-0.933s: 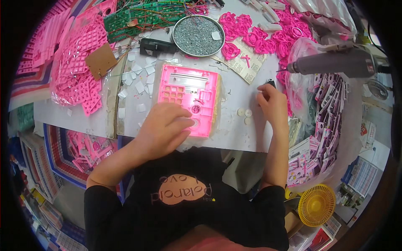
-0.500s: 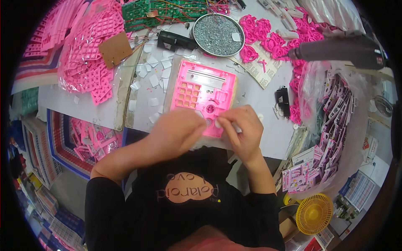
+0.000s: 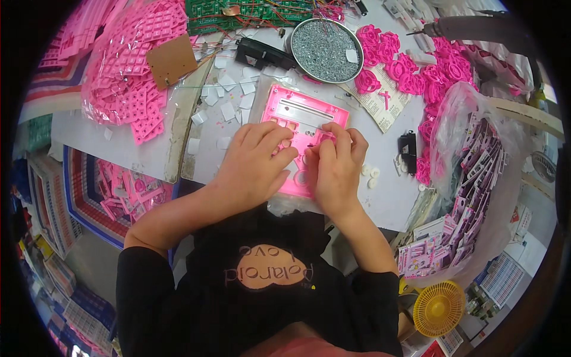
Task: Assembling pink toy vending machines by installing internal components like circuit boards and mechanical parts using an electric screwdriver.
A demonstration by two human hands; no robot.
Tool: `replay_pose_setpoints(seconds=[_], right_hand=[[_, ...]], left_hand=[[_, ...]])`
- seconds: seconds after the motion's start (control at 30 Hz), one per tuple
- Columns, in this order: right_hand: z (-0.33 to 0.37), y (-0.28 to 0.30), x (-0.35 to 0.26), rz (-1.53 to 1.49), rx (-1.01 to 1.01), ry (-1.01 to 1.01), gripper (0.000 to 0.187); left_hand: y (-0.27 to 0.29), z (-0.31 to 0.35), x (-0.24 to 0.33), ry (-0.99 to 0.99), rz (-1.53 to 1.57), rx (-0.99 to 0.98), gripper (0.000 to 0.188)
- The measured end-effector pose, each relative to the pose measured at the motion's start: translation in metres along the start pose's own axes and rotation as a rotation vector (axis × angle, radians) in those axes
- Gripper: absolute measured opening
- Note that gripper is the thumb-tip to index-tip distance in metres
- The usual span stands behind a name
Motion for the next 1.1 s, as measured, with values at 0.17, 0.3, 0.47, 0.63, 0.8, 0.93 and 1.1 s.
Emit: replay_pose_setpoints(seconds=[0.17,0.3,0.47,0.63,0.8,0.93,1.1], right_hand=[[0.004,-0.004,-0.005,0.085,0.028,-0.026,0.017],[0.004,-0.005,-0.005,0.103,0.024,-0.057,0.022],[0.005,0.006,0.003,-0.023,0.067,-0.140,0.021],[-0.013,0.073,0.035,-0.205,0.311,-0.080,0.018],[-0.037,0.157,0.118,-0.681,0.876,-0.061,0.036],[-0.100,0.170,0.122,-1.065,0.432,-0.117,0.057],[-0.114,0.148,0.093,-1.255,-0.081,0.023,0.056]], left_hand=[[0.003,0.000,-0.001,0.009,0.021,0.002,0.036],[0.005,-0.002,0.001,-0.016,0.007,0.051,0.035],[0.037,-0.058,-0.023,-0.097,-0.040,0.295,0.024],[0.013,-0.157,-0.093,-0.063,-0.498,0.143,0.007],[-0.016,-0.177,-0.108,-0.143,-0.602,-0.066,0.014],[-0.013,-0.181,-0.096,-0.133,-0.547,-0.003,0.012],[0.005,-0.150,-0.065,-0.227,-0.234,-0.101,0.008]])
Point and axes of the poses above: each hand's wrist, its own z-axis away from the middle knuckle, its own y-axis out of the back of the hand, x = y × z, the point moved 6 cm from there along -z, towards the middle knuckle, and after that the axes turned 9 degrees about -y, right-handed, at the moved point
